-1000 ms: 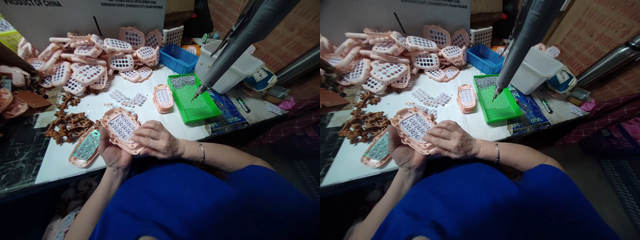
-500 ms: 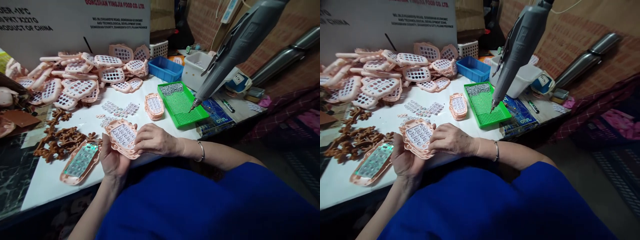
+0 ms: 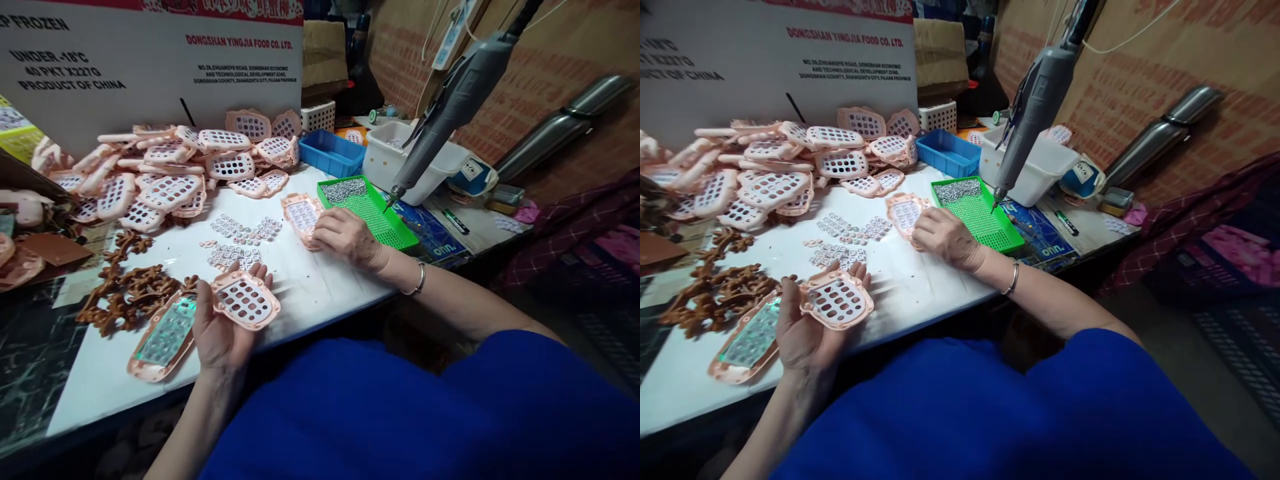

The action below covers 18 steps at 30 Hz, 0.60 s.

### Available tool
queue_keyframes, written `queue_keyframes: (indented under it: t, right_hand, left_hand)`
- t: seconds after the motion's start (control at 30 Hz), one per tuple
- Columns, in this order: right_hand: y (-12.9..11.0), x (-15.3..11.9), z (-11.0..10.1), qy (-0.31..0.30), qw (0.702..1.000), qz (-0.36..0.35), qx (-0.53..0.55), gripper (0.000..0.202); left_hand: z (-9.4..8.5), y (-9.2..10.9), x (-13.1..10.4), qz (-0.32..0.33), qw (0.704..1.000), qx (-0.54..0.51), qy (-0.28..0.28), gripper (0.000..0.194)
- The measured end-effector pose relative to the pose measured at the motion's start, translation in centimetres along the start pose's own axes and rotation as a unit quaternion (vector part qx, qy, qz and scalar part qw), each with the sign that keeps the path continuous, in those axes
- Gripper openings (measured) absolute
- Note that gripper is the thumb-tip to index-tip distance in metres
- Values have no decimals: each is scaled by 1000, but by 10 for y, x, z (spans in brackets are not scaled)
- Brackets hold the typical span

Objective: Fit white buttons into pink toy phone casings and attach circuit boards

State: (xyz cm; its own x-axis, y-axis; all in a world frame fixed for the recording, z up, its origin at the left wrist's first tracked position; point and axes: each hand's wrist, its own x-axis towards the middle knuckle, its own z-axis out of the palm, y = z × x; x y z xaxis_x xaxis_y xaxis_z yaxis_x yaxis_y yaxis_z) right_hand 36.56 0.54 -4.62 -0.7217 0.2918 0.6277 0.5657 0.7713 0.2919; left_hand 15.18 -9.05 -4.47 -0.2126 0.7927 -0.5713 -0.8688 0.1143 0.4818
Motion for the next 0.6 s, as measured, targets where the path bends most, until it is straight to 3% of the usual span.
queue_keyframes:
  t: [0.17,0.27,0.33,0.43,0.6]
  right_hand:
    - [14,-10,7,-68,997,20,-23,26]
    - [13,4,6,-78,996,43,12,29]
    - [11,26,8,-111,991,66,30,32]
    - [12,70,21,-210,971,102,55,28]
    - [7,133,64,-372,901,146,168,20]
  left_hand:
    - [-13,9,3,7,1000,0,1,56]
    - [-18,11,8,4,999,6,-32,53]
    - [-20,11,11,11,998,13,-53,52]
    - [-24,10,13,18,997,22,-73,51]
    - [-31,9,11,0,988,45,-147,54]
